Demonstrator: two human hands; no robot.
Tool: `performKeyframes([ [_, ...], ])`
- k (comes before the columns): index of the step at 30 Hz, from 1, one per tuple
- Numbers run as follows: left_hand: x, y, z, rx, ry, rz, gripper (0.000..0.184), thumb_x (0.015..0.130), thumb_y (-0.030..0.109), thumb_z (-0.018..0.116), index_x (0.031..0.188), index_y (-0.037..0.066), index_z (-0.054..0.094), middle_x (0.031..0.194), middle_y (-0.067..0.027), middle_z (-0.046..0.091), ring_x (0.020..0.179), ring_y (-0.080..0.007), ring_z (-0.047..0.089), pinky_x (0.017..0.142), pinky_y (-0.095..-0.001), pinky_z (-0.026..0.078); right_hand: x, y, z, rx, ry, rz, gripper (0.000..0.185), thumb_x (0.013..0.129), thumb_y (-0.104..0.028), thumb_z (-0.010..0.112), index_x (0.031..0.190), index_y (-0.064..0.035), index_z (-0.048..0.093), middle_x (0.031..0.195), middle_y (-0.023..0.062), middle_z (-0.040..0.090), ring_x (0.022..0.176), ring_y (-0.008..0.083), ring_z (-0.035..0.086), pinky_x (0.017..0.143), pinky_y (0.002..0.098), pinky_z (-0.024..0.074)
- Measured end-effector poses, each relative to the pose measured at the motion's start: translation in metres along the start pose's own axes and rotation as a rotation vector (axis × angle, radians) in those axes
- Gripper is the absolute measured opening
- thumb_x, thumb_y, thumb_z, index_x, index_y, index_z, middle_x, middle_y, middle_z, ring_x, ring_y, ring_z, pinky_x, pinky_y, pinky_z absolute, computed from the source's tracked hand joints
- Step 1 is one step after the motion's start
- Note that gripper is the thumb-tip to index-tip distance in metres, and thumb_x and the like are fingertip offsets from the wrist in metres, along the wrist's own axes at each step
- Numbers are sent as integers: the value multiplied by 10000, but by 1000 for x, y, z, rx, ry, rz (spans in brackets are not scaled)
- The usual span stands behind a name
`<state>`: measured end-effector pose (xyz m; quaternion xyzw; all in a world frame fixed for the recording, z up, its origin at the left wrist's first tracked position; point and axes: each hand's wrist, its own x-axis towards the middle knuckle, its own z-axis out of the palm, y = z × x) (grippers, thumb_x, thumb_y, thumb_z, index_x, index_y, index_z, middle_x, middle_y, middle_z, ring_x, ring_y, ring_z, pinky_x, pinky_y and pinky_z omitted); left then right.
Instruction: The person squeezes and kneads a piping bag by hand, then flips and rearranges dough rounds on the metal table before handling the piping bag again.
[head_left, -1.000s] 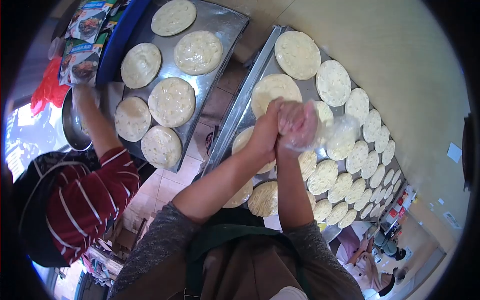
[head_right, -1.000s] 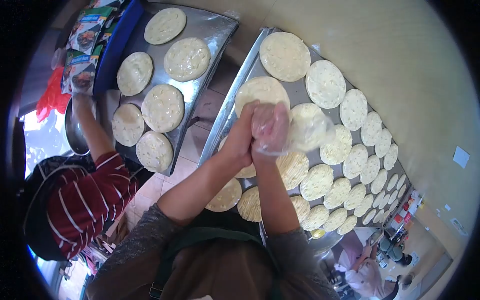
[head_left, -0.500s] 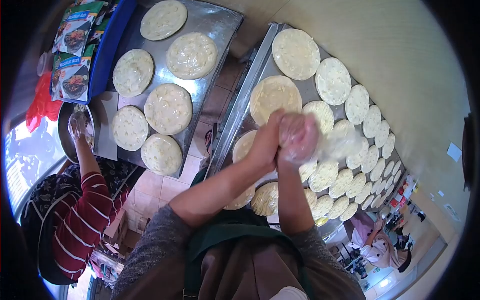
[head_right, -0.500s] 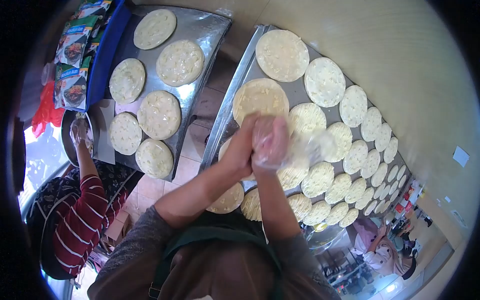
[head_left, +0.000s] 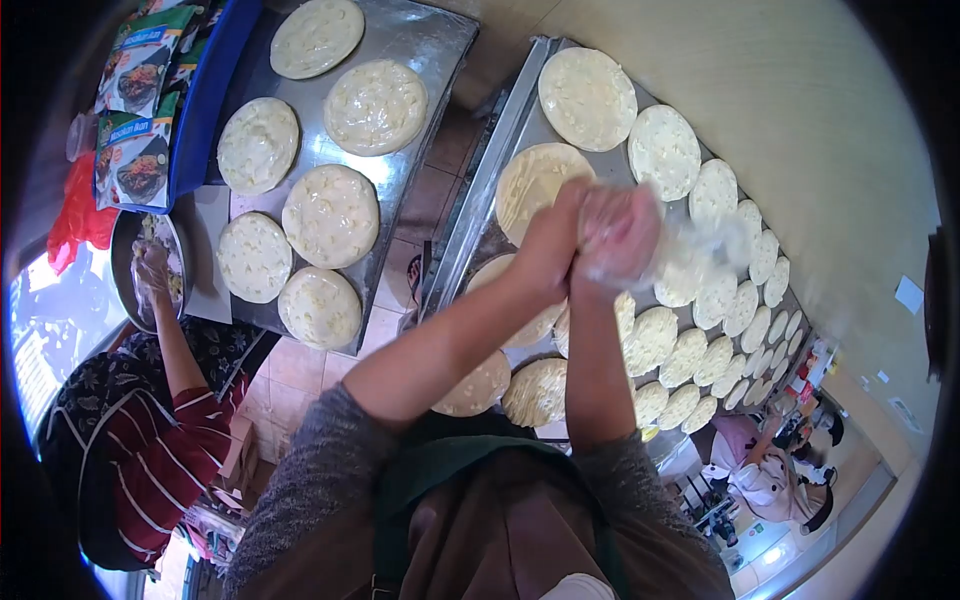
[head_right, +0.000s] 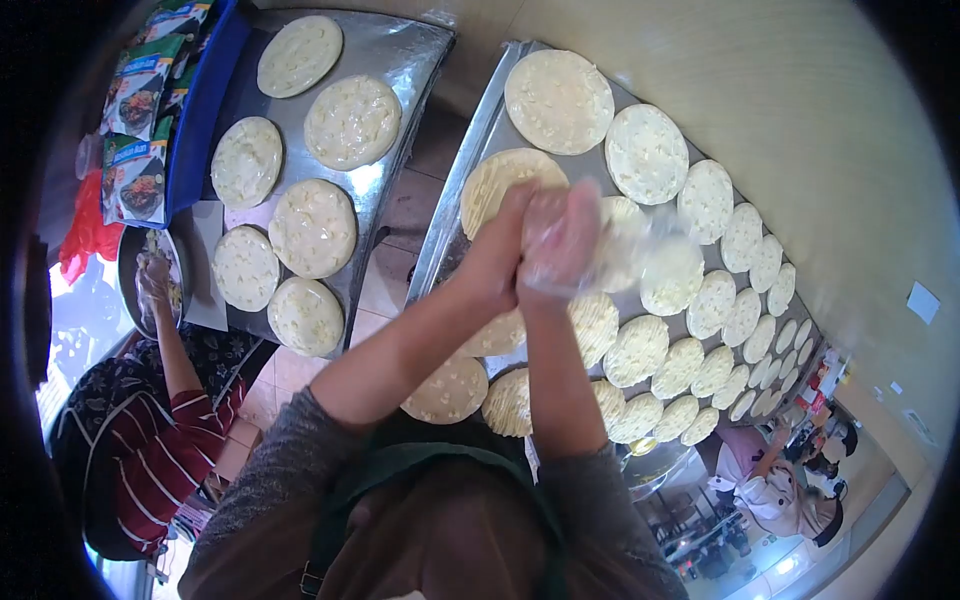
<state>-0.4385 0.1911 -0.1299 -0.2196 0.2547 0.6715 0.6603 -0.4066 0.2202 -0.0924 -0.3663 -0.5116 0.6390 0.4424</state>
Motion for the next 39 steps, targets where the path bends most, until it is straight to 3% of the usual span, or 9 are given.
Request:
performKeyframes([
  [9, -37, -29, -9, -18, 118, -31, 402, 911, 440, 432, 1029, 77, 559, 961, -69, 607, 899, -176, 593, 833, -320, 470, -41, -2, -20, 137, -45, 111, 397, 954, -200, 350, 568, -112, 381, 480, 49, 382, 426, 149, 381, 520, 300, 385],
  [14, 9, -1, 10, 29, -67, -22, 427, 905, 447, 432, 1045, 59, 546, 1002, -83, 595, 915, -189, 587, 829, -328, 474, 42, 45, -29, -481, 155, -626, 409, 957, -210, 353, 556, -131, 354, 456, 25, 344, 417, 119, 356, 494, 272, 357],
  [16, 9, 10, 26, 45, -106, -5, 441, 903, 453, 434, 1054, 53, 541, 1011, -84, 591, 919, -189, 586, 833, -331, 472, 45, 37, -20, -497, 208, -566, 412, 960, -222, 356, 557, -135, 347, 456, 17, 342, 414, 108, 346, 480, 265, 345],
  [18, -3, -8, 19, -64, 23, 8, 392, 889, 385, 490, 926, 11, 597, 847, -99, 616, 774, -175, 600, 713, -314, 481, 16, -1, -15, 77, 60, 89, 409, 962, -233, 362, 565, -133, 352, 460, 12, 350, 413, 102, 342, 468, 261, 338],
  [23, -45, -44, -3, -46, 217, 2, 396, 887, 387, 496, 933, 8, 600, 839, -93, 614, 759, -171, 596, 708, -312, 481, -31, -2, -32, 89, -46, 97, 415, 972, -227, 336, 569, -130, 356, 453, 29, 354, 386, 129, 326, 450, 284, 342],
  [25, -22, -35, 3, -44, 128, 13, 399, 889, 390, 494, 935, 7, 600, 843, -91, 612, 758, -171, 594, 706, -313, 481, -15, 13, -37, 37, -116, -136, 419, 976, -223, 330, 569, -128, 363, 456, 28, 357, 393, 126, 321, 443, 282, 335],
  [27, 11, -15, 17, -30, 6, 27, 403, 892, 391, 490, 938, 6, 600, 852, -91, 611, 765, -172, 593, 709, -313, 480, 22, 8, -27, 162, -5, 35, 386, 965, -237, 371, 600, -115, 344, 473, 12, 321, 418, 117, 319, 478, 269, 336],
  [29, 23, -4, 26, -27, -77, 36, 401, 897, 387, 487, 944, 5, 598, 862, -93, 611, 775, -172, 593, 715, -311, 480, 62, 46, -45, -116, 98, -279, 393, 962, -232, 368, 587, -117, 339, 472, 11, 321, 413, 117, 314, 474, 268, 335],
  [39, -15, -49, -4, -41, 58, -11, 396, 912, 389, 458, 1003, 21, 572, 942, -94, 608, 846, -178, 597, 768, -308, 481, -20, -3, -43, 69, 13, 135, 396, 957, -224, 367, 575, -123, 370, 472, 29, 384, 409, 123, 359, 455, 266, 337],
])
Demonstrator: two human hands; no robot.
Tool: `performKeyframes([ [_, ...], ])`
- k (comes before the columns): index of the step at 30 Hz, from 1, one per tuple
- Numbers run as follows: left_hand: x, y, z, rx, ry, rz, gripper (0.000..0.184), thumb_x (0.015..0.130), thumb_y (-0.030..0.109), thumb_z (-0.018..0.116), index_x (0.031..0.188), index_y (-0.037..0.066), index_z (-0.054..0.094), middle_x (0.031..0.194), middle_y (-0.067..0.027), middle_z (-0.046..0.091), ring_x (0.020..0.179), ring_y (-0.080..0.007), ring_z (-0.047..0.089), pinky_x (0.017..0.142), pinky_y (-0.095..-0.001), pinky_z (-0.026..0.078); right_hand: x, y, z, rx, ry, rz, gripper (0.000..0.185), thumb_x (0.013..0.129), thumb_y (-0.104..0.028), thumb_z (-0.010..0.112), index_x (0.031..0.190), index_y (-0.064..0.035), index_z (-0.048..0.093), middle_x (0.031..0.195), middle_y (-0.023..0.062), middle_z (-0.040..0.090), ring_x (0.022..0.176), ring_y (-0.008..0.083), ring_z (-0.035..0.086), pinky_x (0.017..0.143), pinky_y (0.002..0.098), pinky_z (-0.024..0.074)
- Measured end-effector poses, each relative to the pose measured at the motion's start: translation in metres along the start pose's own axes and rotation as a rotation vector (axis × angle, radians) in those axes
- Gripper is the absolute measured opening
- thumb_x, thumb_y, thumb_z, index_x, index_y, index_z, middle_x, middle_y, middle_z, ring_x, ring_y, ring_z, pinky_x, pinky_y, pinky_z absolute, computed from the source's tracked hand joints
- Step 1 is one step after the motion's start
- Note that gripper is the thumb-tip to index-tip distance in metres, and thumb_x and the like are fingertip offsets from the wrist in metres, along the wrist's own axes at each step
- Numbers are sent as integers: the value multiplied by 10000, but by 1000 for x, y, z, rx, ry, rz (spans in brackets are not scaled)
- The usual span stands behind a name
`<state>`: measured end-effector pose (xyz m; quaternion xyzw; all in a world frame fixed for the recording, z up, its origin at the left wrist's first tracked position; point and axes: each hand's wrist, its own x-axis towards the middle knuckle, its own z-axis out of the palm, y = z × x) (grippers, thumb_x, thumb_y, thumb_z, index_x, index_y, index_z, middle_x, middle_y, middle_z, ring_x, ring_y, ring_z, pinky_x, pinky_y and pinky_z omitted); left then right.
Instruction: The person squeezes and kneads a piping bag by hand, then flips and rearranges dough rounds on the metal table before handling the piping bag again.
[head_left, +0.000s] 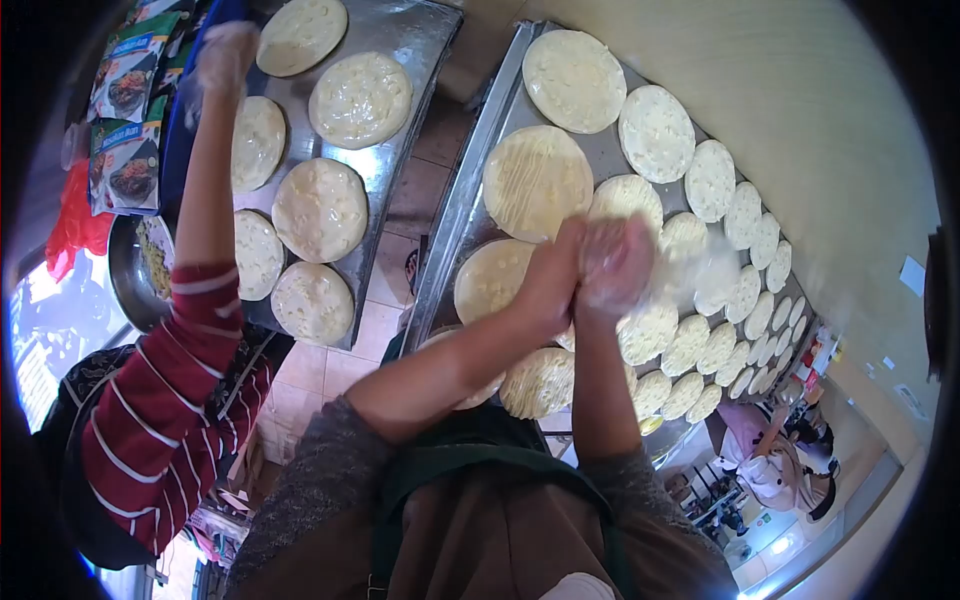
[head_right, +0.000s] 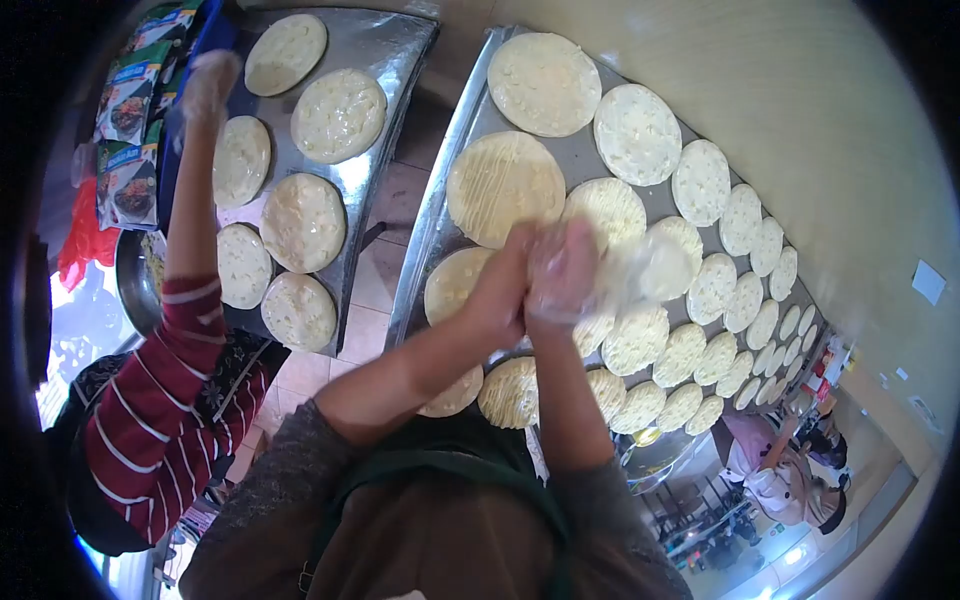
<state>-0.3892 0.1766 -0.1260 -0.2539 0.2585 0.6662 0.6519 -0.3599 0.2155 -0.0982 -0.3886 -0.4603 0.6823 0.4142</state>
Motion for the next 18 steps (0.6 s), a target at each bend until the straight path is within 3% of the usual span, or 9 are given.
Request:
performKeyframes([
  [3, 40, 29, 29, -5, -123, 34, 395, 901, 378, 482, 947, 2, 593, 883, -100, 612, 785, -178, 597, 715, -308, 488, 62, 17, 2, -105, 115, -246, 361, 937, -201, 420, 595, -121, 338, 501, 9, 346, 452, 131, 341, 483, 276, 326],
  [5, 41, 36, 38, -9, -143, 26, 398, 899, 381, 485, 938, 1, 593, 869, -98, 609, 772, -175, 594, 699, -313, 487, 81, 30, -14, -83, 196, -266, 358, 937, -204, 424, 599, -124, 335, 509, 7, 333, 464, 129, 333, 497, 277, 327],
  [9, 23, 5, 12, 42, 8, 45, 400, 898, 380, 492, 910, -6, 595, 838, -95, 605, 762, -167, 590, 675, -317, 482, 28, 10, -6, -213, 79, -246, 358, 936, -206, 414, 593, -125, 350, 510, 27, 348, 469, 130, 345, 477, 287, 324],
  [11, -8, -14, -7, 33, 68, -51, 368, 921, 382, 442, 1023, 47, 556, 972, -73, 588, 887, -161, 579, 804, -299, 475, -4, 12, -25, -165, 73, -146, 357, 935, -198, 409, 590, -118, 364, 507, 33, 364, 459, 132, 349, 463, 291, 330],
  [12, -9, -14, -6, 35, 72, -56, 362, 920, 378, 445, 1018, 49, 558, 969, -73, 590, 888, -159, 579, 804, -300, 474, -15, 13, -21, -149, 197, -111, 358, 936, -195, 405, 589, -115, 368, 506, 33, 371, 453, 132, 350, 459, 292, 334],
  [14, -13, -16, -4, 39, 84, -68, 349, 918, 371, 452, 1009, 52, 562, 962, -72, 593, 890, -157, 580, 803, -301, 473, -5, 2, -17, -97, 71, -79, 342, 941, -195, 395, 612, -103, 369, 519, 35, 380, 467, 126, 355, 460, 287, 335],
  [15, -4, -11, 5, 22, 73, -24, 373, 903, 369, 476, 953, 13, 575, 893, -83, 596, 820, -160, 583, 735, -312, 480, 1, -10, -5, -73, 9, -61, 335, 943, -195, 390, 623, -97, 370, 525, 37, 385, 474, 123, 357, 460, 285, 335],
  [16, 13, 0, 19, 6, 56, 25, 404, 888, 367, 499, 898, -26, 589, 824, -95, 600, 749, -163, 586, 667, -323, 486, 27, 7, -16, -181, 26, -243, 318, 941, -200, 406, 643, -92, 381, 540, 36, 388, 488, 120, 362, 474, 281, 338],
  [18, 39, 24, 43, 11, -56, 46, 402, 887, 363, 497, 904, -29, 586, 827, -96, 599, 741, -163, 583, 665, -324, 485, 65, 28, -31, -497, 99, -552, 275, 935, -205, 435, 690, -81, 414, 581, 38, 400, 522, 117, 379, 501, 274, 349],
])
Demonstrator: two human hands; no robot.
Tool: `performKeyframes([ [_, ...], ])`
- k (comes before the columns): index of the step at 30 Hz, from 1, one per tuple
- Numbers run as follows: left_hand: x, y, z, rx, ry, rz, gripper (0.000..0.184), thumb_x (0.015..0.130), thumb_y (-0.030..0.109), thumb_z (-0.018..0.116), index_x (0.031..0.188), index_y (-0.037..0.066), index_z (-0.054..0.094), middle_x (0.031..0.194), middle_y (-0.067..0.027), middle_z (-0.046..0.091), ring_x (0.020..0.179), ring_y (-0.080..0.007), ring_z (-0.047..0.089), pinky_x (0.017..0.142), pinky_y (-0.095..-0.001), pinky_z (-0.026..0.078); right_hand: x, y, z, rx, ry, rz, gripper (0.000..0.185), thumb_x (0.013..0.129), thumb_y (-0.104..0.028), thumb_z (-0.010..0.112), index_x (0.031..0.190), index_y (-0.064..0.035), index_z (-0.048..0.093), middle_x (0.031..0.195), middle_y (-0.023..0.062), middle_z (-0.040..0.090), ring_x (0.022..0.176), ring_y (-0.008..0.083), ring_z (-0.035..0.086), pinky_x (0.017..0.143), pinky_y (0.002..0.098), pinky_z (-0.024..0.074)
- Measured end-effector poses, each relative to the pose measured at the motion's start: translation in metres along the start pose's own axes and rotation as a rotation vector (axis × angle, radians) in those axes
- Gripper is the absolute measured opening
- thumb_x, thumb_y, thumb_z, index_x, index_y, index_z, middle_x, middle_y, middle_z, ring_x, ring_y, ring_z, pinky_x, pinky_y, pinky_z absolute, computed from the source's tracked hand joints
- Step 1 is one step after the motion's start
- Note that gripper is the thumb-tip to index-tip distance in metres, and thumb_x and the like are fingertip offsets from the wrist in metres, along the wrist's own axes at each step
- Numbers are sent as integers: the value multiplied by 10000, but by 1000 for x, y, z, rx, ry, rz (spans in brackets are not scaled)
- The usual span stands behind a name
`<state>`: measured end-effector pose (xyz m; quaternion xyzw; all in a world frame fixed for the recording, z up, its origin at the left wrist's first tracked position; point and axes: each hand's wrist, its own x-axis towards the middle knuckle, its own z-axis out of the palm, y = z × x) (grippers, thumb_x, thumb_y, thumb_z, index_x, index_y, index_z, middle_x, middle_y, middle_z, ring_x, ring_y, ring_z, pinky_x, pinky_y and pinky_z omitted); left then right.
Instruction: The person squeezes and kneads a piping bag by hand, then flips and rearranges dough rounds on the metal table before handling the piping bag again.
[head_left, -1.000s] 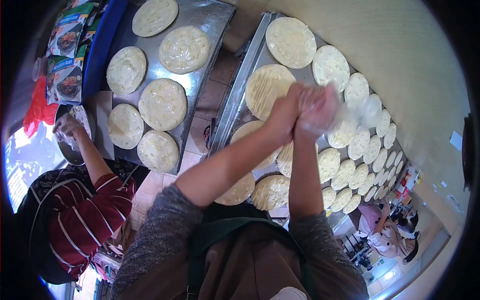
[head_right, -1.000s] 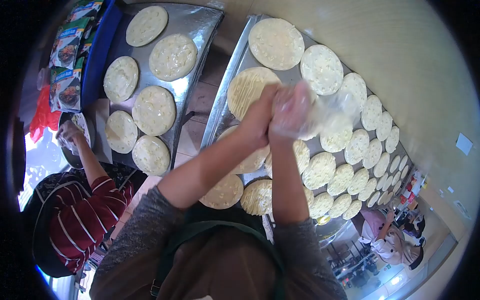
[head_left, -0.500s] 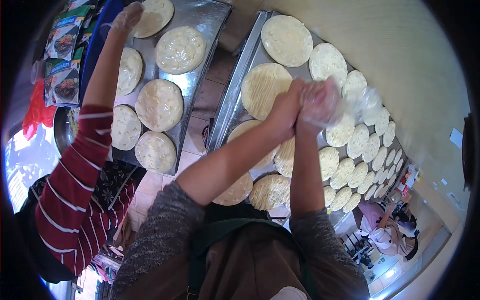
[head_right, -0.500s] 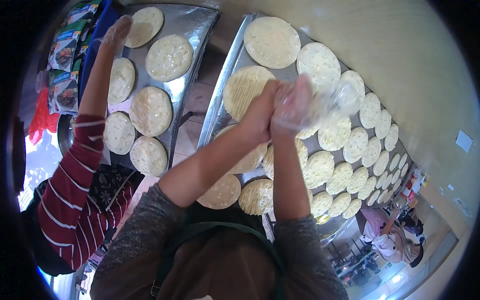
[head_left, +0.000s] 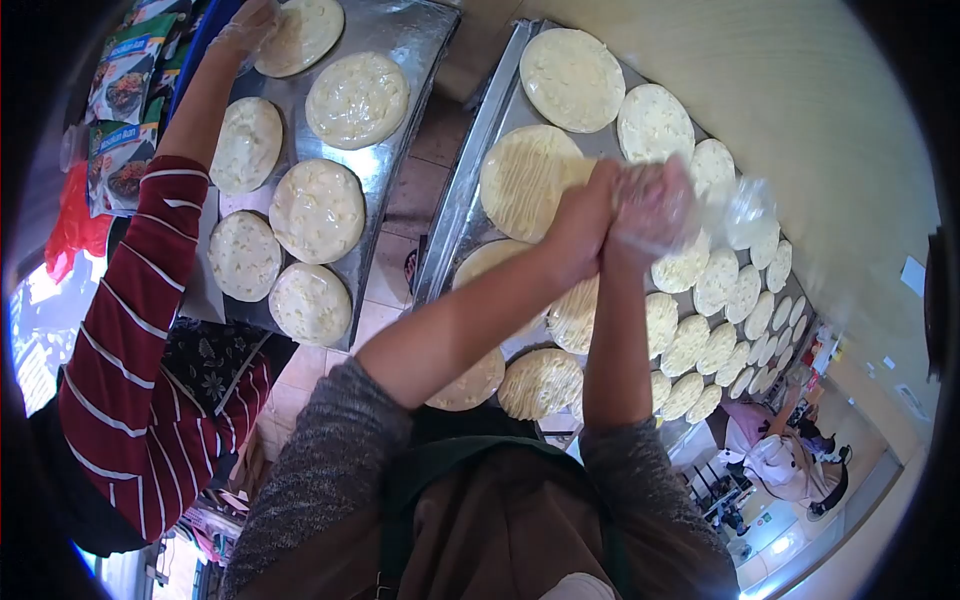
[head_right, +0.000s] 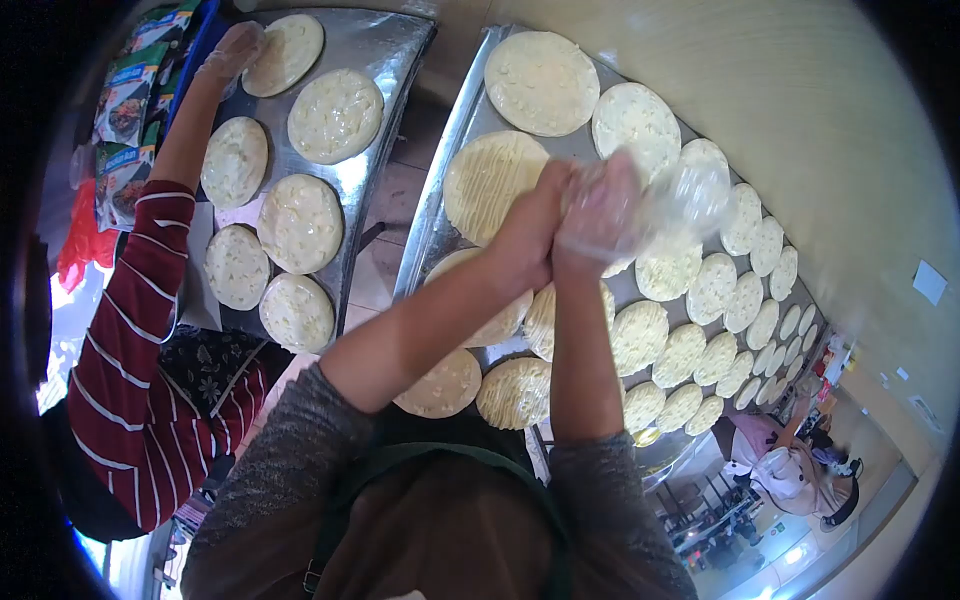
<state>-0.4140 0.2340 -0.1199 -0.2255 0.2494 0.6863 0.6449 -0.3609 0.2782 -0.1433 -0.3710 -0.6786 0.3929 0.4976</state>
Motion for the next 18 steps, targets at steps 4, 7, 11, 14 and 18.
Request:
performKeyframes([
  [4, 4, -4, -5, -16, -42, -35, 397, 884, 350, 496, 917, -36, 582, 842, -107, 597, 731, -169, 578, 670, -320, 478, -3, 0, -7, 123, -2, 127, 187, 925, -193, 449, 799, -59, 482, 675, 59, 448, 585, 143, 429, 520, 271, 377],
  [7, -39, -37, -35, 13, 138, -76, 362, 899, 348, 482, 961, 4, 574, 892, -94, 595, 808, -166, 579, 739, -310, 472, -35, -44, -24, 667, -95, 553, 304, 942, -166, 398, 651, -80, 412, 566, 73, 425, 484, 168, 396, 461, 294, 357],
  [11, -45, -46, -36, -1, 199, -85, 377, 884, 329, 500, 883, -41, 573, 814, -104, 577, 761, -158, 564, 677, -310, 468, -41, -56, -30, 360, -274, 316, 308, 970, -205, 360, 677, -113, 341, 581, 10, 354, 520, 115, 356, 509, 270, 339],
  [14, -3, -11, -4, -5, 66, -61, 373, 871, 316, 502, 884, -51, 569, 808, -118, 576, 739, -175, 569, 652, -326, 474, -10, -7, -16, -51, -166, -157, 167, 925, -170, 449, 963, -8, 457, 653, 79, 430, 546, 152, 400, 539, 308, 402],
  [18, 1, -8, -1, -33, -11, -58, 387, 863, 324, 507, 876, -59, 568, 799, -118, 575, 725, -180, 574, 629, -332, 476, 0, -16, -5, 138, -15, 121, 192, 922, -217, 441, 814, -59, 435, 607, 46, 406, 525, 142, 383, 509, 285, 366],
])
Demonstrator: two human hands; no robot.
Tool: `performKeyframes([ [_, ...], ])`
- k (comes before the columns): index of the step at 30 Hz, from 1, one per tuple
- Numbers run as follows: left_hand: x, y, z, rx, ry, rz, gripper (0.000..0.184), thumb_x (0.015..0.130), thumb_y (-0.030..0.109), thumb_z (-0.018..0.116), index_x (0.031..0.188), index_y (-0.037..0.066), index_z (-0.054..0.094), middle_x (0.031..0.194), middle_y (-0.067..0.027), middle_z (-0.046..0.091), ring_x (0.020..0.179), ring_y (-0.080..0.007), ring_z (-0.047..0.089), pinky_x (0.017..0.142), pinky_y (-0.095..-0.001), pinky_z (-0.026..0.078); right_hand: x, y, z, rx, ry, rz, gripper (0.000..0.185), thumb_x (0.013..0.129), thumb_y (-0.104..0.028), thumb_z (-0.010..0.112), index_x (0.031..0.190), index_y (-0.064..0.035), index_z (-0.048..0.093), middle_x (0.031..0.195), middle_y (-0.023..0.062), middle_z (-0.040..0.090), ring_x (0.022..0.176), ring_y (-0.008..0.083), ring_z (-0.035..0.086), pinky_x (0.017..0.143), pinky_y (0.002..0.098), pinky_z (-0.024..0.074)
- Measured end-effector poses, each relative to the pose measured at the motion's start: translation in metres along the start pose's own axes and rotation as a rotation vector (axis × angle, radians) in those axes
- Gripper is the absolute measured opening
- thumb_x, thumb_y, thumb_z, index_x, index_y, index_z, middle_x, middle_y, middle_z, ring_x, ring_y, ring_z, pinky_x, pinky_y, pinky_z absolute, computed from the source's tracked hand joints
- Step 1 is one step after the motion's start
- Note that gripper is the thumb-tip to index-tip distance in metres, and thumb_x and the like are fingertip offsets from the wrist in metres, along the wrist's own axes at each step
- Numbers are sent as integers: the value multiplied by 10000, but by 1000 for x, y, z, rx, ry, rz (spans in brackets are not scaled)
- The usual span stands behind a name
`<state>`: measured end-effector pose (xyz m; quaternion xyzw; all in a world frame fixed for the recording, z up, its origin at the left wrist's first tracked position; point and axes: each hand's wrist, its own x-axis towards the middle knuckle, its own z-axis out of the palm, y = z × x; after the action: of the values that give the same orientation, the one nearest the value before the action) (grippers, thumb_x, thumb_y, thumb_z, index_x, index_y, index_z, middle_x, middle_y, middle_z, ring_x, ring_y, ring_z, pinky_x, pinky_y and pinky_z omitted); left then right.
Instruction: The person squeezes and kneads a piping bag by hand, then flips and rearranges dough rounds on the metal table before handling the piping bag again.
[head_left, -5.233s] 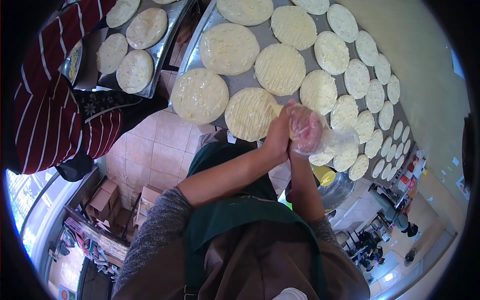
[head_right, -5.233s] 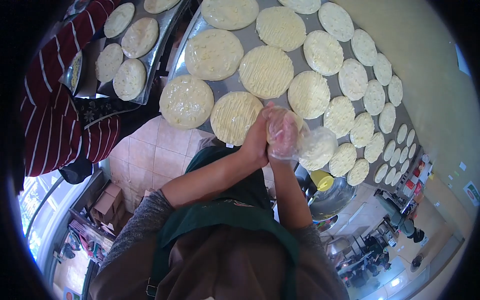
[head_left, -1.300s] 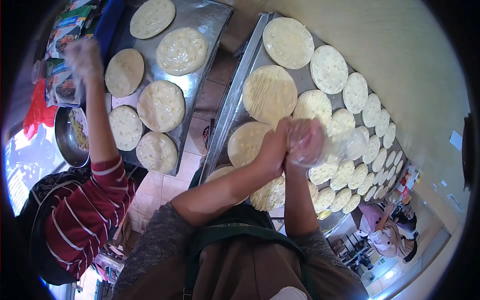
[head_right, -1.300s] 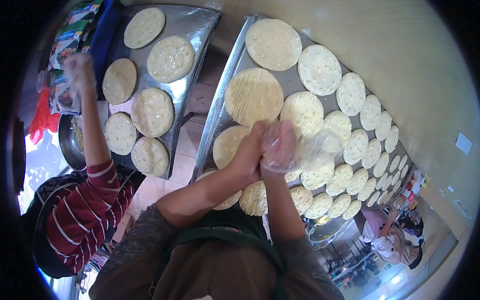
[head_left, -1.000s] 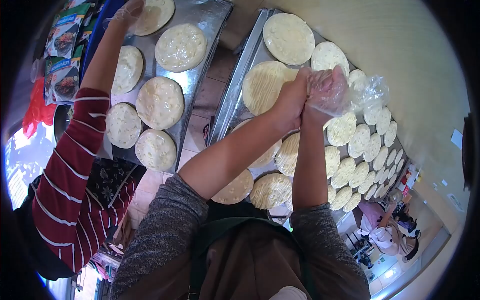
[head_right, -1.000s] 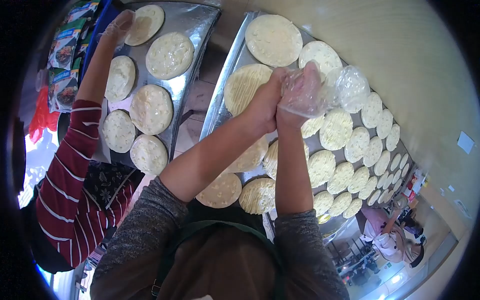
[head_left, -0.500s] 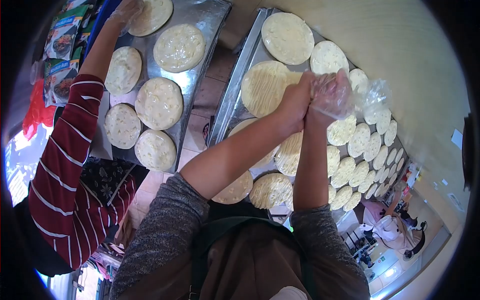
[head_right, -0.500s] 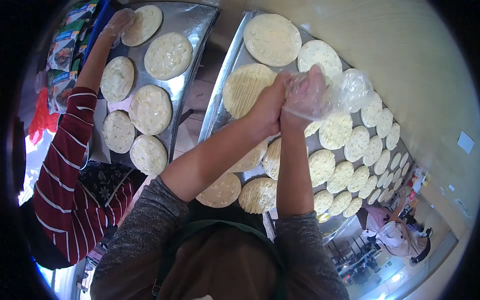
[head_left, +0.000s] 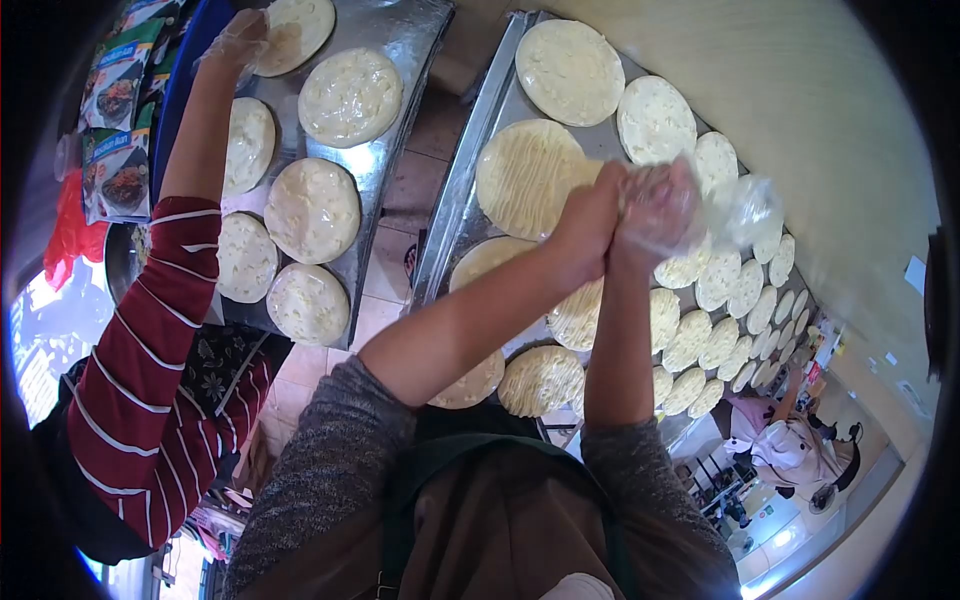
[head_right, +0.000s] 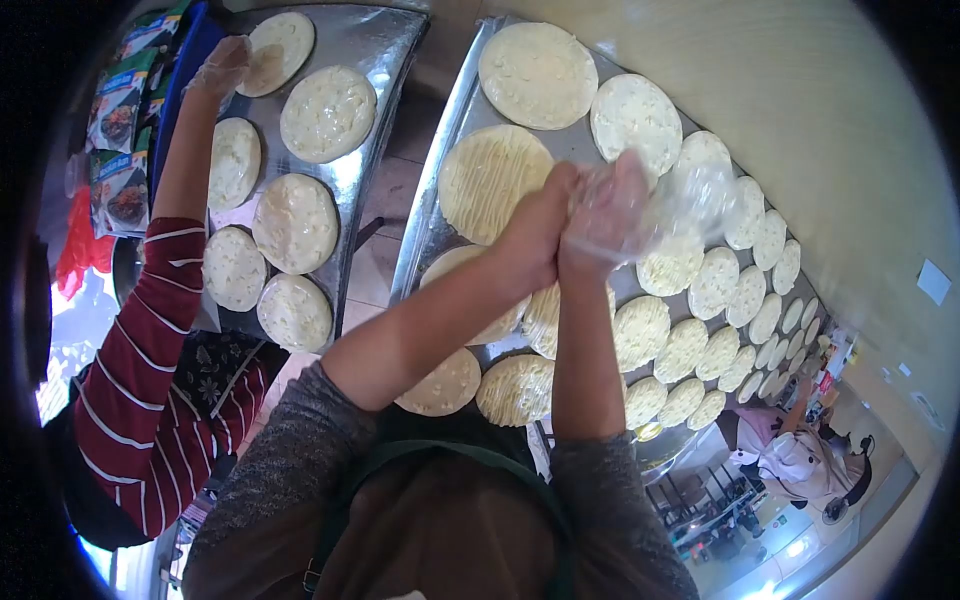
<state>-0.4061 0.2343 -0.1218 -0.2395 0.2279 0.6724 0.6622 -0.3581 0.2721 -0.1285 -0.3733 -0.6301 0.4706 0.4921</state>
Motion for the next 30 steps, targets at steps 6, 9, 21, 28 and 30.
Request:
performKeyframes([
  [6, -52, -48, -32, 25, 272, -18, 395, 863, 330, 506, 864, -61, 566, 786, -123, 574, 724, -185, 575, 636, -327, 475, -46, -33, -24, 316, -64, 366, 328, 956, -198, 359, 641, -109, 349, 546, 14, 357, 480, 120, 332, 487, 264, 329],
  [9, -22, -23, -10, 69, 163, 7, 395, 862, 327, 505, 849, -64, 559, 775, -117, 568, 712, -184, 566, 631, -331, 471, -13, -32, -2, 100, -51, 125, 371, 944, -204, 390, 587, -106, 373, 485, 63, 384, 418, 134, 344, 435, 281, 310],
  [21, -36, -47, -20, 97, 250, -33, 341, 863, 292, 505, 837, -39, 583, 775, -100, 574, 694, -152, 554, 633, -305, 459, -68, -5, -63, -202, 134, 85, 220, 896, -210, 475, 941, 3, 504, 758, 103, 528, 682, 237, 516, 623, 340, 426],
  [28, -6, -32, -4, 96, 138, -24, 338, 864, 285, 493, 854, -45, 566, 771, -106, 568, 674, -164, 553, 608, -314, 459, -2, -12, -23, -290, 86, -226, 347, 941, -167, 393, 600, -113, 355, 492, 68, 388, 380, 153, 349, 411, 290, 334],
  [30, -19, -53, -18, 83, 199, -8, 342, 861, 283, 493, 867, -52, 559, 779, -108, 567, 673, -171, 554, 608, -313, 460, -31, 12, -51, -84, 228, 109, 403, 939, -172, 390, 544, -127, 324, 462, 58, 367, 371, 146, 337, 401, 285, 322],
])
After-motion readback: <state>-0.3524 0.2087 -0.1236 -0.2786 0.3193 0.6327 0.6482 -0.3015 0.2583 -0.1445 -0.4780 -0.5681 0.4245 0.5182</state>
